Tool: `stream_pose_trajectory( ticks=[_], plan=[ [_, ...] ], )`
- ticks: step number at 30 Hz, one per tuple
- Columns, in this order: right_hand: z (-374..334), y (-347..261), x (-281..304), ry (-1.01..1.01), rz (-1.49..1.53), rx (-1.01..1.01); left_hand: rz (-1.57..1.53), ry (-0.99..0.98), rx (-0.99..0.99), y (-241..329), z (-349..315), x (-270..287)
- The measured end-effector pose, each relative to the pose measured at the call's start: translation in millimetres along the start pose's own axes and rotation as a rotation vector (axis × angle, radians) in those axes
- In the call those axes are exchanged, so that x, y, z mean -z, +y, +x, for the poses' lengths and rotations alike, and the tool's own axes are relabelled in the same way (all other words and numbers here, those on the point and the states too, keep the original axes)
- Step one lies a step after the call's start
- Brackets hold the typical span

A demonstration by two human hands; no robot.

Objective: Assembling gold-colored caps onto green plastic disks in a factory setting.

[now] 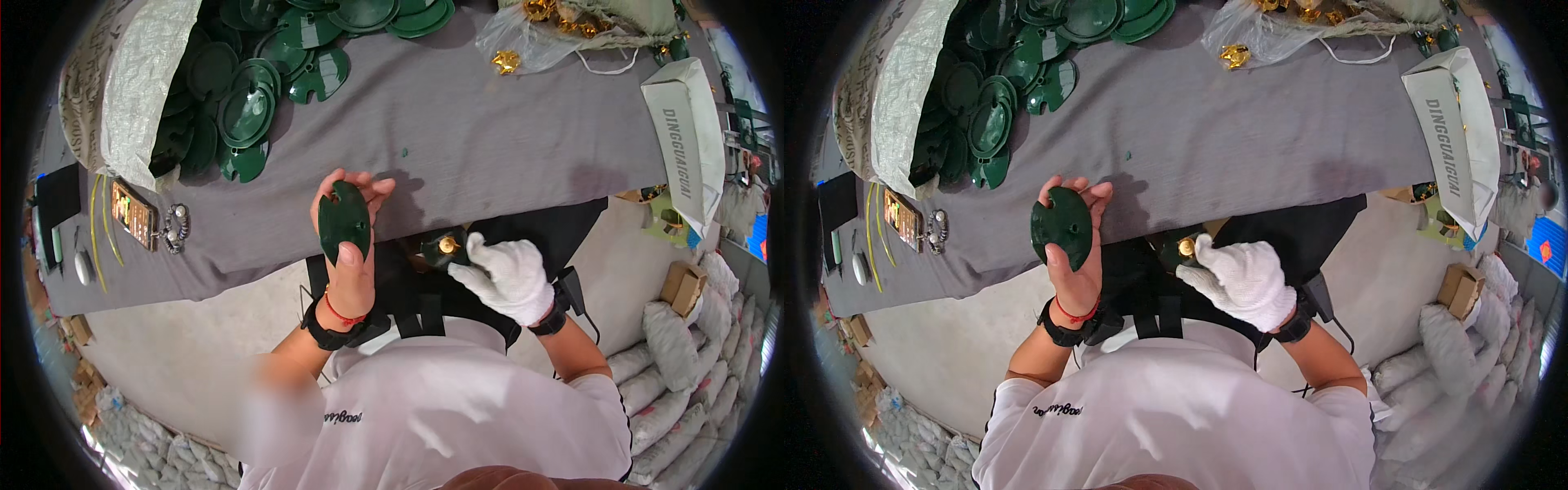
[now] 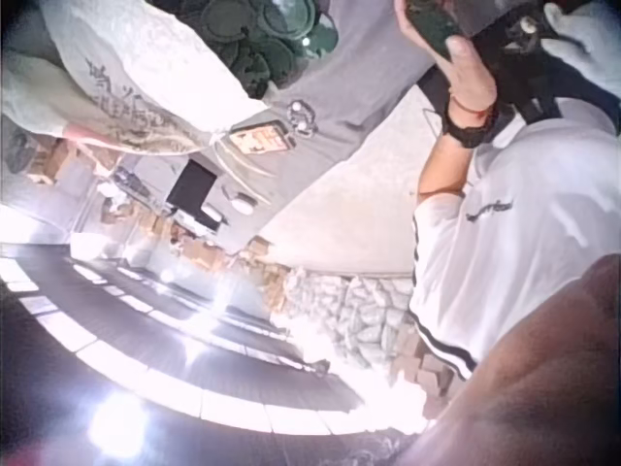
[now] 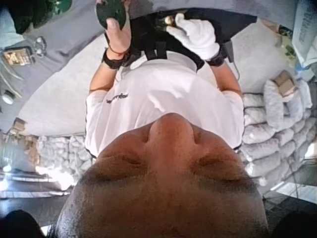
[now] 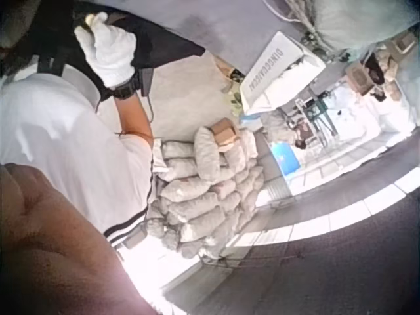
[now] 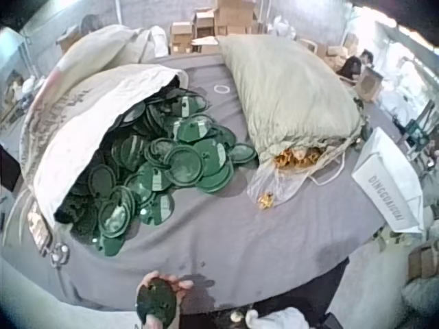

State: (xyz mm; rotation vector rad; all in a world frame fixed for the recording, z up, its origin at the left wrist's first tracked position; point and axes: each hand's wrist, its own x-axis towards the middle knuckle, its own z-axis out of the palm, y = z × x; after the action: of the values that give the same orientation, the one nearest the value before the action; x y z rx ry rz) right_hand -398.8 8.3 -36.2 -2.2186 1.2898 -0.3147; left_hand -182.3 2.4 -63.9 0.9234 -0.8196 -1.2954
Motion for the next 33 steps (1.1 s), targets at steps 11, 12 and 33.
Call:
stream_pose_trajectory(
  ticks=[11, 12, 33],
  plan=[
    [160.6, 91.8, 49.7, 0.473, -0.526, -0.133, -0.057, -0.066, 0.120, 9.0, -17.0, -9.7],
    [154.7, 80.2, 49.3, 0.474, -0.519, -0.126, -0.089, -0.066, 0.153, 11.3, -19.4, -7.6],
    [20.7, -38.2, 3.7, 0.030, 0.141, 0.192, 0.286, -0.496, 0.199, 5.8, -33.6, -5.0]
  ],
)
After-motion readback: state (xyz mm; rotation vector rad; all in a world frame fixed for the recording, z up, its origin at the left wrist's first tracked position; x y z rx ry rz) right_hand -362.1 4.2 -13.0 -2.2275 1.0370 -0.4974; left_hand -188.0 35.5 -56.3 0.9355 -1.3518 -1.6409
